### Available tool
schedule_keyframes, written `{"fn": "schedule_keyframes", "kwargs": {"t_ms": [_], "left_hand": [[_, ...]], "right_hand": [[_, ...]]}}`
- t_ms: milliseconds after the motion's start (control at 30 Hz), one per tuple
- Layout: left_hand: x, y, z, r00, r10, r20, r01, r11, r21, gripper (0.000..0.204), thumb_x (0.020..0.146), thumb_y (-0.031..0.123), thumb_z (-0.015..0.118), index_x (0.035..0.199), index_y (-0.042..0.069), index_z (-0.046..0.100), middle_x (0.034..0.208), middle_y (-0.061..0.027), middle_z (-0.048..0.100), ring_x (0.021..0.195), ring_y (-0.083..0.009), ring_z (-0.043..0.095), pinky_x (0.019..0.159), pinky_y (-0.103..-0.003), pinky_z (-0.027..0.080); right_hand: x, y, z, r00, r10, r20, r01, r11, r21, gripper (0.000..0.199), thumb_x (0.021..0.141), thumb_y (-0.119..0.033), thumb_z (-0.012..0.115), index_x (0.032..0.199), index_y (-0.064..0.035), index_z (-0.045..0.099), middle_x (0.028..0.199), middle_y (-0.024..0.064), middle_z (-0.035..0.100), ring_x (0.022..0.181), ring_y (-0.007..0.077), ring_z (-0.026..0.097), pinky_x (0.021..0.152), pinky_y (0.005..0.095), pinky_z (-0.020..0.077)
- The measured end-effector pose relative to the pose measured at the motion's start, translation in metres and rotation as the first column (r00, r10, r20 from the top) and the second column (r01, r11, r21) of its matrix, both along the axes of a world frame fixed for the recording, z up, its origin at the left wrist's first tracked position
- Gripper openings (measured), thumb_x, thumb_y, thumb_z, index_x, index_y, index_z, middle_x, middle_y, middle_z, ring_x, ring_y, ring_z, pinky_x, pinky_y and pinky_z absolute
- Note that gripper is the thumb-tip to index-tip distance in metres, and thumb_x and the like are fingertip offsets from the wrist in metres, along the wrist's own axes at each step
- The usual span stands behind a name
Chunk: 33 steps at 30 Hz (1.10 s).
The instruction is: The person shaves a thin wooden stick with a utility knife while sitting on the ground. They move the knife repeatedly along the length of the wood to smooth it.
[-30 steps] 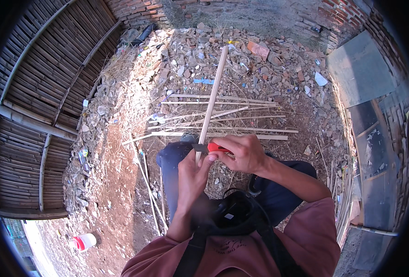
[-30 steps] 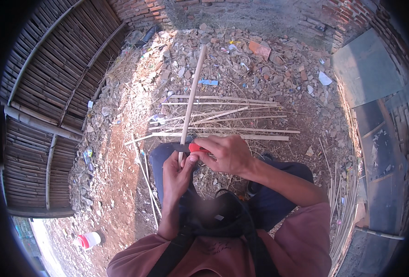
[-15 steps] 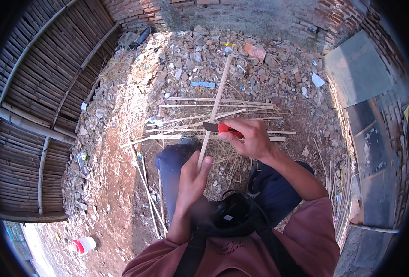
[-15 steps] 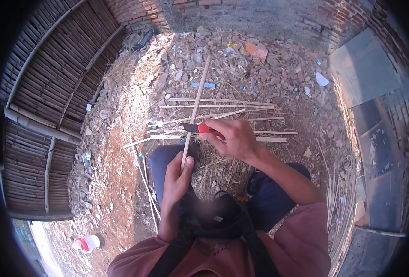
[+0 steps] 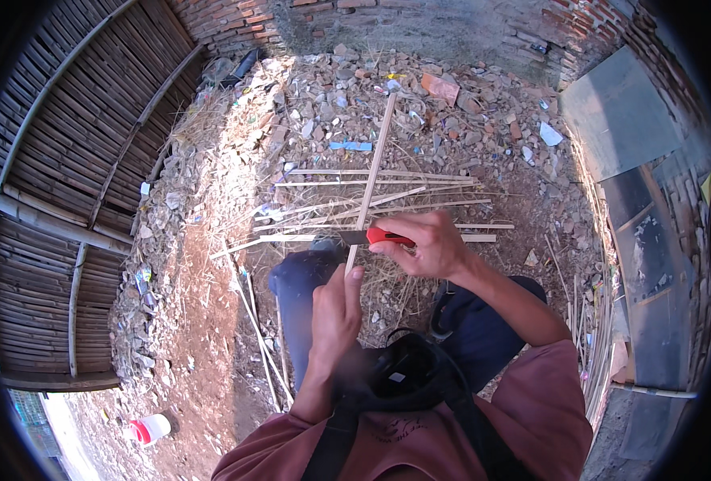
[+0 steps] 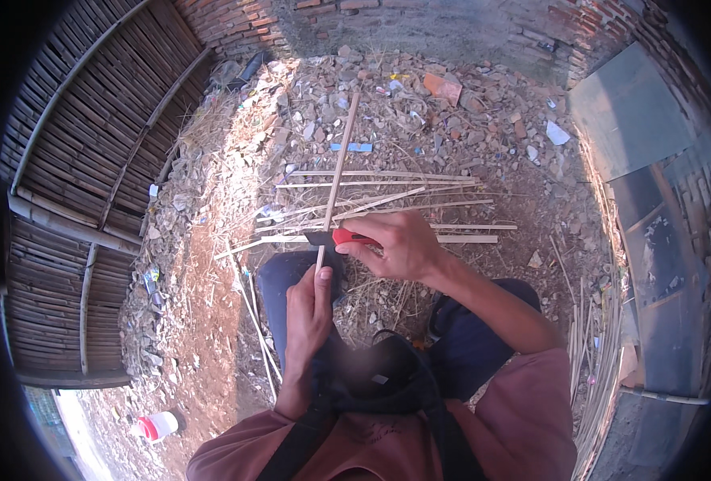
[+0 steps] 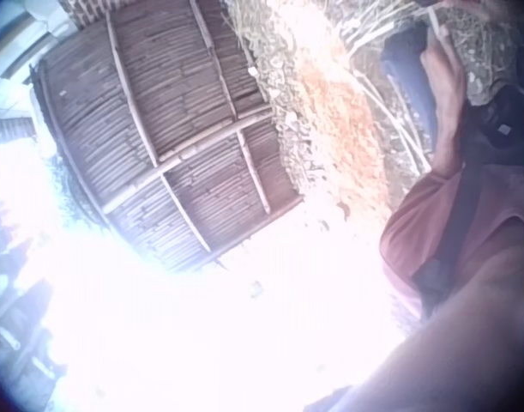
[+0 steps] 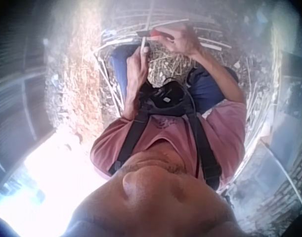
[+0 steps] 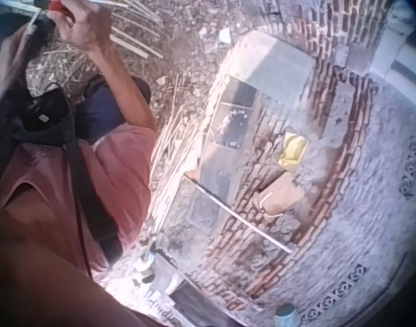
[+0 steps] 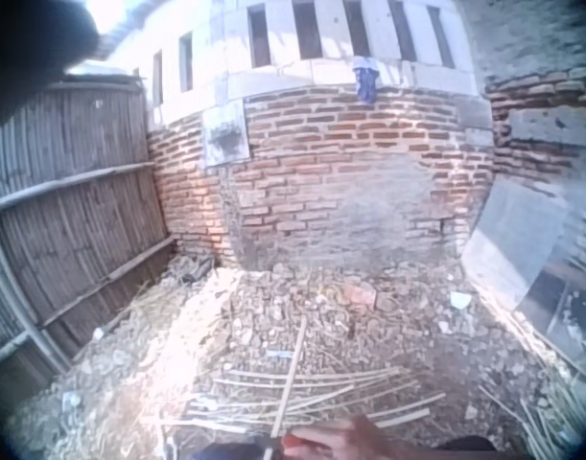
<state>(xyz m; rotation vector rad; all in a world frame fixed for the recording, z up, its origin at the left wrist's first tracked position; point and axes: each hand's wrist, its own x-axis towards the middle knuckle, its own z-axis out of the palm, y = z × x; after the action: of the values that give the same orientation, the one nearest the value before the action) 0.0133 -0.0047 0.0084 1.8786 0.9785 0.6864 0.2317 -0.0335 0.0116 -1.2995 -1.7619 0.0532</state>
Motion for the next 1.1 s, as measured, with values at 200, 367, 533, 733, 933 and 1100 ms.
{"fn": "schedule_keyframes", "kwargs": {"t_ms": [200,367,533,733,933,1100], "left_hand": [[0.001,-0.002,0.004,1.0,0.004,-0.014,-0.004,1.0,0.013,0.037,0.115,0.025,0.047,0.094,-0.002,0.06,0.059,-0.0232,0.05,0.055,-0.0461,0.054,0.055,-0.052,0.039],[-0.003,-0.002,0.006,0.999,-0.007,-0.031,0.008,1.0,0.023,0.036,0.115,0.025,0.048,0.093,-0.002,0.059,0.058,-0.0229,0.05,0.054,-0.0457,0.054,0.054,-0.051,0.038],[-0.007,-0.002,0.007,1.0,-0.007,-0.026,0.008,1.0,0.026,0.035,0.114,0.024,0.05,0.092,-0.002,0.059,0.058,-0.0227,0.049,0.053,-0.0451,0.055,0.053,-0.051,0.038],[-0.018,-0.012,0.005,0.996,-0.018,-0.091,0.016,1.0,-0.017,0.034,0.114,0.025,0.051,0.094,-0.002,0.06,0.058,-0.0219,0.053,0.054,-0.044,0.06,0.053,-0.05,0.041],[-0.027,-0.019,0.004,0.99,-0.042,-0.138,0.028,0.994,-0.104,0.038,0.114,0.031,0.05,0.101,-0.001,0.064,0.061,-0.0222,0.058,0.062,-0.0476,0.063,0.059,-0.052,0.045],[-0.036,-0.025,-0.002,0.971,-0.075,-0.226,0.043,0.989,-0.143,0.041,0.114,0.035,0.048,0.105,-0.001,0.066,0.068,-0.0253,0.061,0.075,-0.0535,0.064,0.068,-0.057,0.046]], "right_hand": [[0.004,-0.002,0.001,0.997,-0.025,0.073,0.028,0.999,-0.036,0.028,0.09,-0.031,0.084,0.102,-0.0064,0.079,0.086,0.0087,0.079,0.066,0.0223,0.076,0.055,0.0325,0.057],[0.005,-0.002,0.002,0.989,-0.037,0.144,0.04,0.999,-0.018,0.028,0.089,-0.031,0.085,0.1,-0.0058,0.078,0.082,0.007,0.077,0.065,0.023,0.074,0.054,0.0336,0.0562],[0.005,0.0,0.001,0.984,-0.053,0.171,0.049,0.998,0.029,0.029,0.091,-0.035,0.082,0.103,-0.0087,0.078,0.081,0.0056,0.076,0.063,0.022,0.073,0.053,0.0345,0.0552],[0.028,0.002,0.02,0.984,-0.17,0.051,0.167,0.984,0.06,0.029,0.092,-0.029,0.082,0.105,-0.0038,0.077,0.087,0.0104,0.078,0.069,0.0244,0.075,0.059,0.035,0.0574],[0.048,0.005,0.018,0.978,-0.208,0.006,0.207,0.976,0.069,0.028,0.094,-0.023,0.081,0.106,0.0017,0.077,0.09,0.0164,0.079,0.074,0.0269,0.077,0.064,0.0357,0.0583],[0.064,0.009,0.014,0.962,-0.267,0.046,0.264,0.962,0.07,0.031,0.098,-0.031,0.077,0.112,-0.0027,0.079,0.086,0.0121,0.079,0.065,0.0206,0.073,0.058,0.0322,0.0554]]}}
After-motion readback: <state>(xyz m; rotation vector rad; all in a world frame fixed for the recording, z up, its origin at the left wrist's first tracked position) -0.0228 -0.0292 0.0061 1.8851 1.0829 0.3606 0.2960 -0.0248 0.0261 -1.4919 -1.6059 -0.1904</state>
